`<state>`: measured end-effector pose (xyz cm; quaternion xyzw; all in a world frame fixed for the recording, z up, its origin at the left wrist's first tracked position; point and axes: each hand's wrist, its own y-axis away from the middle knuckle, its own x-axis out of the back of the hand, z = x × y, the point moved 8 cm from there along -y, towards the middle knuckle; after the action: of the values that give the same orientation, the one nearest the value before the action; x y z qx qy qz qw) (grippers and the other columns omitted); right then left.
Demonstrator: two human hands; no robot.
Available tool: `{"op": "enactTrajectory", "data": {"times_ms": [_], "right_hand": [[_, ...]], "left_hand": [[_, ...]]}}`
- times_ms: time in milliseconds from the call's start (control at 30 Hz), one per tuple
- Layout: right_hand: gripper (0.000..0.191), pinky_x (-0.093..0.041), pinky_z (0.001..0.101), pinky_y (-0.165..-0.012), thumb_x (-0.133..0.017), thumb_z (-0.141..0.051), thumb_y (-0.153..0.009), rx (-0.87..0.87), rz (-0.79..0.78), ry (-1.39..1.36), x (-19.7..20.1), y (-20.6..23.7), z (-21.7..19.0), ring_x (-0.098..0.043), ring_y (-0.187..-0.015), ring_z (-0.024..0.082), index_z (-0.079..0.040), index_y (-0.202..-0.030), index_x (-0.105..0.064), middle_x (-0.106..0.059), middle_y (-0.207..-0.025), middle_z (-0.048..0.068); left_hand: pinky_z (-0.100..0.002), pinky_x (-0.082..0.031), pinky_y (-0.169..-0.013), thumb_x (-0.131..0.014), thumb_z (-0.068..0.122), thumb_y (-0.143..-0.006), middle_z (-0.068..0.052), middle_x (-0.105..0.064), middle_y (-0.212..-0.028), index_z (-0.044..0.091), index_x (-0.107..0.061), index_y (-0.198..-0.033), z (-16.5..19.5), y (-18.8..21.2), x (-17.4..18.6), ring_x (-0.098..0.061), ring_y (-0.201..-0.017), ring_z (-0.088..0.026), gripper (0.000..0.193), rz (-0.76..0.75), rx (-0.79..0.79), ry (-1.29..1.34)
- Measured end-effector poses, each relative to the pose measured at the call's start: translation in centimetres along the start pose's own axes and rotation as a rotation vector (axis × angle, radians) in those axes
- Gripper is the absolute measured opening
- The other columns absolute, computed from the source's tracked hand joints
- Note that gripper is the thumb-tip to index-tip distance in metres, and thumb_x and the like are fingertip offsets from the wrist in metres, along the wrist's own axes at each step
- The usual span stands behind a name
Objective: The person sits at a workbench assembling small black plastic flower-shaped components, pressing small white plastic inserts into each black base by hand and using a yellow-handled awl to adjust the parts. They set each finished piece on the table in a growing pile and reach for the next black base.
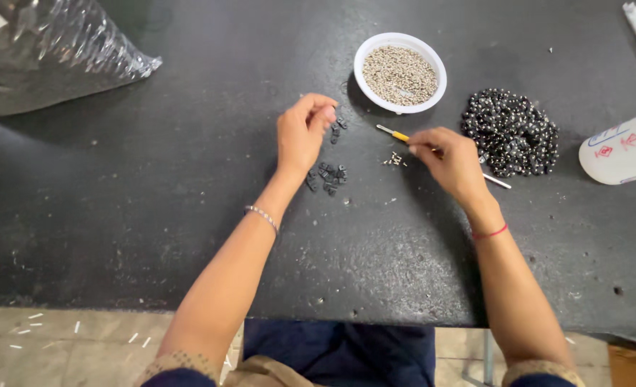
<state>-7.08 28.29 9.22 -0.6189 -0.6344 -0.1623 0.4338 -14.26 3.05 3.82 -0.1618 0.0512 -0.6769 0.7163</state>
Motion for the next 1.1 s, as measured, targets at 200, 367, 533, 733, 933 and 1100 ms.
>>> {"op": "enactTrajectory", "data": {"times_ms": [200, 367, 533, 733, 933, 1100], "right_hand": [[0.017, -0.052, 0.037, -0.071, -0.077, -0.007, -0.088, 0.037, -0.049, 0.019, -0.2, 0.4, 1.8, -0.067, -0.077, 0.026, -0.007, -0.105, -0.077, -0.068, -0.091, 0.01], [0.018, -0.054, 0.0381, -0.077, -0.078, -0.011, -0.087, 0.128, -0.014, 0.018, -0.1, 0.2, 1.5, -0.068, -0.086, 0.027, -0.008, -0.105, -0.077, -0.07, -0.098, 0.008], [0.02, -0.053, 0.0392, -0.077, -0.078, -0.014, -0.087, 0.133, -0.016, 0.07, -0.3, 0.2, 1.5, -0.068, -0.088, 0.027, -0.009, -0.106, -0.078, -0.07, -0.095, 0.006], [0.013, -0.054, 0.0392, -0.079, -0.076, -0.013, -0.091, 0.204, 0.016, 0.1, -0.5, 0.7, 0.7, -0.067, -0.092, 0.027, -0.009, -0.104, -0.076, -0.07, -0.095, 0.006], [0.012, -0.054, 0.0344, -0.073, -0.075, -0.008, -0.092, 0.114, 0.081, -0.017, -0.5, 1.6, -0.5, -0.068, -0.082, 0.023, -0.005, -0.104, -0.073, -0.069, -0.095, 0.009], [0.013, -0.056, 0.0287, -0.074, -0.074, -0.005, -0.094, 0.054, 0.157, -0.225, -0.7, 2.0, -1.7, -0.07, -0.082, 0.017, -0.002, -0.107, -0.072, -0.073, -0.099, 0.008]], "left_hand": [[-0.026, -0.061, -0.079, -0.063, 0.003, -0.097, -0.01, -0.078, -0.101, -0.003, -0.069, -0.121, -0.9, 3.8, -7.3, -0.073, -0.086, -0.012, 0.025, -0.237, 0.255, 0.432], [-0.027, -0.062, -0.081, -0.064, 0.005, -0.098, -0.012, -0.078, -0.104, -0.004, -0.069, -0.123, -0.7, 4.6, -8.7, -0.074, -0.088, -0.013, 0.027, -0.283, 0.321, 0.4], [-0.028, -0.063, -0.081, -0.066, 0.007, -0.097, -0.014, -0.078, -0.104, -0.005, -0.069, -0.121, -0.4, 4.5, -8.5, -0.074, -0.089, -0.015, 0.027, -0.277, 0.349, 0.394], [-0.028, -0.063, -0.083, -0.066, 0.008, -0.098, -0.015, -0.077, -0.105, -0.007, -0.067, -0.122, -0.4, 5.1, -8.4, -0.075, -0.091, -0.016, 0.029, -0.303, 0.361, 0.444], [-0.028, -0.063, -0.082, -0.066, 0.006, -0.096, -0.017, -0.077, -0.104, -0.008, -0.067, -0.12, 0.1, 5.6, -8.0, -0.075, -0.089, -0.017, 0.028, -0.299, 0.341, 0.464], [-0.028, -0.063, -0.081, -0.066, 0.006, -0.097, -0.016, -0.078, -0.102, -0.008, -0.069, -0.114, 0.4, 5.9, -8.1, -0.075, -0.088, -0.016, 0.023, -0.314, 0.309, 0.508]]}}
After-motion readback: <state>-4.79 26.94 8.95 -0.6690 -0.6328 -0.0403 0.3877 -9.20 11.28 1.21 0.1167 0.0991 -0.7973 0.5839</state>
